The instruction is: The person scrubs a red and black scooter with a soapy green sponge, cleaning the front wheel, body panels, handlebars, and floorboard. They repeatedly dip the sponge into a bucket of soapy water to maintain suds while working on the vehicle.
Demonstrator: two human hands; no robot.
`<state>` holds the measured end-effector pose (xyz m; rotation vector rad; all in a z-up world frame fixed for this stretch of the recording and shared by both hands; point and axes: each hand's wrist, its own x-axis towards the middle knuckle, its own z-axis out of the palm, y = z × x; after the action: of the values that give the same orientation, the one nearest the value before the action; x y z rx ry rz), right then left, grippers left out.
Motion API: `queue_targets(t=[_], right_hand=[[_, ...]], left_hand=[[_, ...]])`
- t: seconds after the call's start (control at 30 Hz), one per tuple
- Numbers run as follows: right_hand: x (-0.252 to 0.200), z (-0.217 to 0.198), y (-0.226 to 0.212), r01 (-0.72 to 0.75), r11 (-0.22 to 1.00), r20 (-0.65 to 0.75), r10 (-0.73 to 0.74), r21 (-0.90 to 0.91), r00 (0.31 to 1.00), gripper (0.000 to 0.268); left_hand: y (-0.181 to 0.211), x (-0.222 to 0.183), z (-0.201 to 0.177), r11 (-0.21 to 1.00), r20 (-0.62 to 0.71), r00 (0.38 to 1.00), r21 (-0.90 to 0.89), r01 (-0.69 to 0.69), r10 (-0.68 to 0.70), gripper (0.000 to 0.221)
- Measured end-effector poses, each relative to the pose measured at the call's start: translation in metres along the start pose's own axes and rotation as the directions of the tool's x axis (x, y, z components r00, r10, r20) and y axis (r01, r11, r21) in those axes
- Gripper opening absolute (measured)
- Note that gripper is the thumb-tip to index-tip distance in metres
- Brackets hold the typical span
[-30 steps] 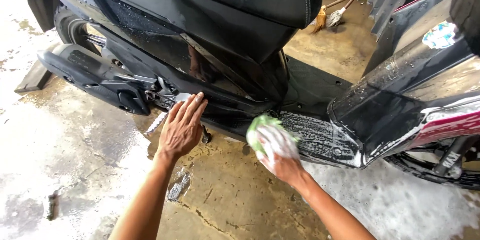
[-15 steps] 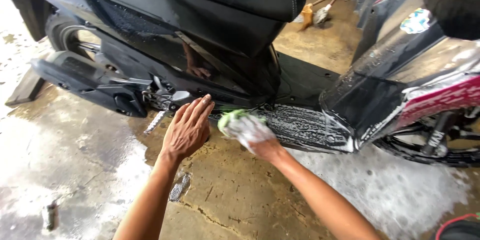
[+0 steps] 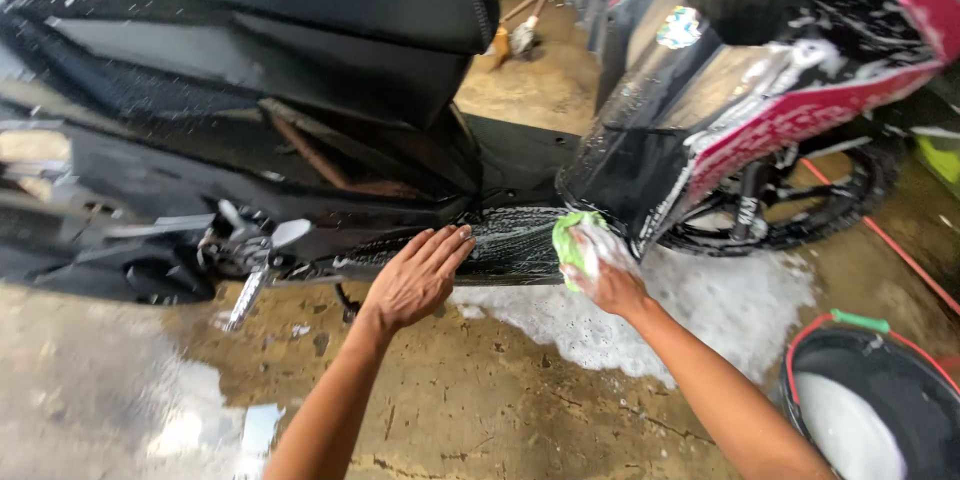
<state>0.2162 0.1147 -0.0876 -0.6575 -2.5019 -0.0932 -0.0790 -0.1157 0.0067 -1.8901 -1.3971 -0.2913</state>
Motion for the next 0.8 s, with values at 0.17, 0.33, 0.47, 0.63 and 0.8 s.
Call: queue_targets(t=[0.17,0.33,0.47,0.63,0.8], right_hand=[[0.04,-0.011,-0.023,-0.333,0.943,0.212,0.323,0.014,0.922,0.063],[0.087,-0.121,-0.118,-0.712,0.699,0.573,0.56,0.06,0.598,0.077],[-0.005,0.008,-0.041,-0.334,0.936,0.166,0.315,0.107,0.935,0.061],[-0.012,-0.008,-0.021,-0.155,0.983,-0.119,0.143,-0.101,0.983,0.06],[0.054,-0.036,-0.091,-0.593,0.798,0.111,0.583,0.111,0.805,0.05]], left_hand=[[0.017,0.039,0.024,0.991,-0.067,0.997,-0.125,-0.05,0.042,0.057],[0.051,0.052,0.063,0.966,0.126,0.985,-0.216,0.145,-0.12,0.055],[0.07,0.064,0.101,0.94,0.252,0.93,-0.14,0.31,-0.269,0.058],[0.071,0.072,0.111,0.894,0.351,0.878,-0.188,0.407,-0.326,0.06],[0.062,0.08,0.073,0.854,0.305,0.882,-0.274,0.443,-0.359,0.061]])
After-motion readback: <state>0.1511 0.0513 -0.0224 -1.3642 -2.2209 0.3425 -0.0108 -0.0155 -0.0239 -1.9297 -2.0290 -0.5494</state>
